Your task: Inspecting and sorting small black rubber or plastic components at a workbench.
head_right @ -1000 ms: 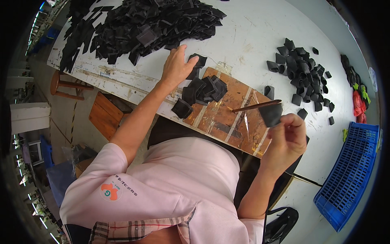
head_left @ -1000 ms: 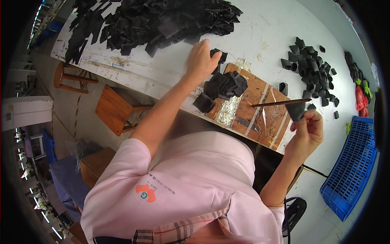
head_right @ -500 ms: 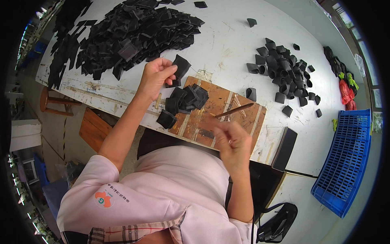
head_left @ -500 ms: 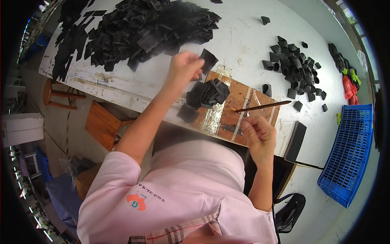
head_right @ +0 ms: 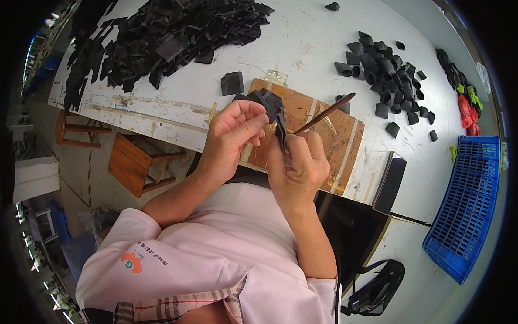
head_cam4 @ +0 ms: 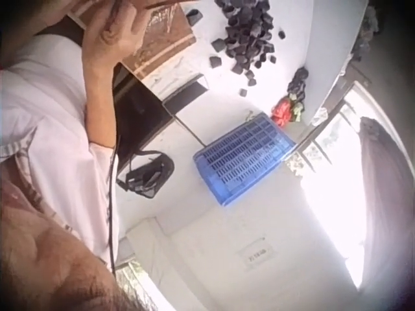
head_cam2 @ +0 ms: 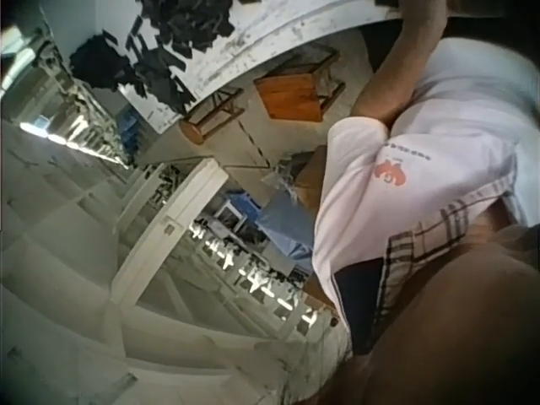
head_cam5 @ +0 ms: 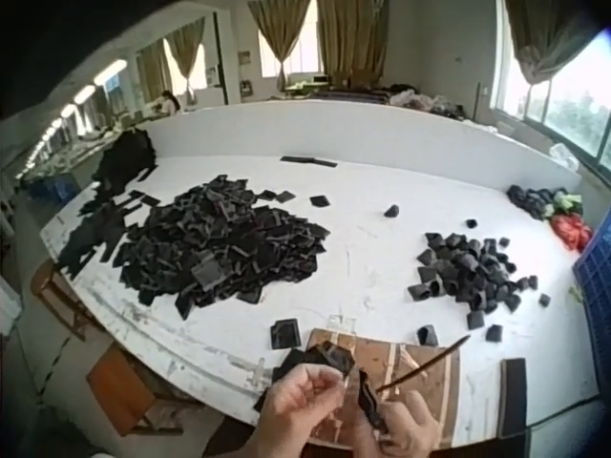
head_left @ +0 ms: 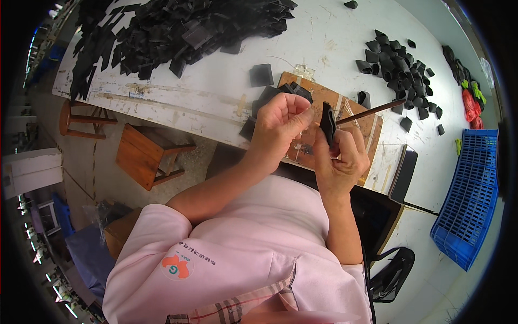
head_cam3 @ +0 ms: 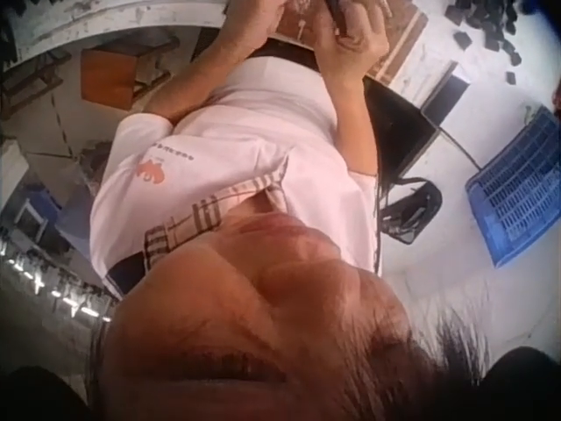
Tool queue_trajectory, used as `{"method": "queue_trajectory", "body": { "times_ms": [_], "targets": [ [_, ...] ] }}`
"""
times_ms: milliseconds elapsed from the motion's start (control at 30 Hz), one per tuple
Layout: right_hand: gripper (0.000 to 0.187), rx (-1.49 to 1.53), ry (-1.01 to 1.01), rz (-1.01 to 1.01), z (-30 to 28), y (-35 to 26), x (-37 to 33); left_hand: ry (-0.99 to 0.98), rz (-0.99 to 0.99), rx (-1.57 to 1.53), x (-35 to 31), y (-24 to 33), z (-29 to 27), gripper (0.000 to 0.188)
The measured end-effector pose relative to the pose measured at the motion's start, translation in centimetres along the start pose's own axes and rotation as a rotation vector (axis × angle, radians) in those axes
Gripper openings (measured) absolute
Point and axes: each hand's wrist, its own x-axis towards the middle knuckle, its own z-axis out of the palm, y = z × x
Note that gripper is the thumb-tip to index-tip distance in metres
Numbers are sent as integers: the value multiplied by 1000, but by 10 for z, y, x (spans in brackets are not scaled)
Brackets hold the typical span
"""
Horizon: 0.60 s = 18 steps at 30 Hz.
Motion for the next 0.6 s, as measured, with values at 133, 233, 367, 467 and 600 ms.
{"method": "queue_trajectory", "body": {
  "times_ms": [133,233,367,467,600],
  "targets": [
    [17,-118,25,-99,-4,1,-1,-113,91,166,-10,11,5,12],
    [18,-197,25,-174,-5,3,-3,-142,71,231,-12,13,9,8],
    [19,-287,-7,-246,-7,6,-8,-116,-13,161,-6,10,10,7],
    [20,-265,-79,-222,-11,6,-9,-145,-26,111,-3,8,8,5],
    [28,288,-160,197,-24,2,-6,-116,81,256,-5,8,7,3]
  ]
}}
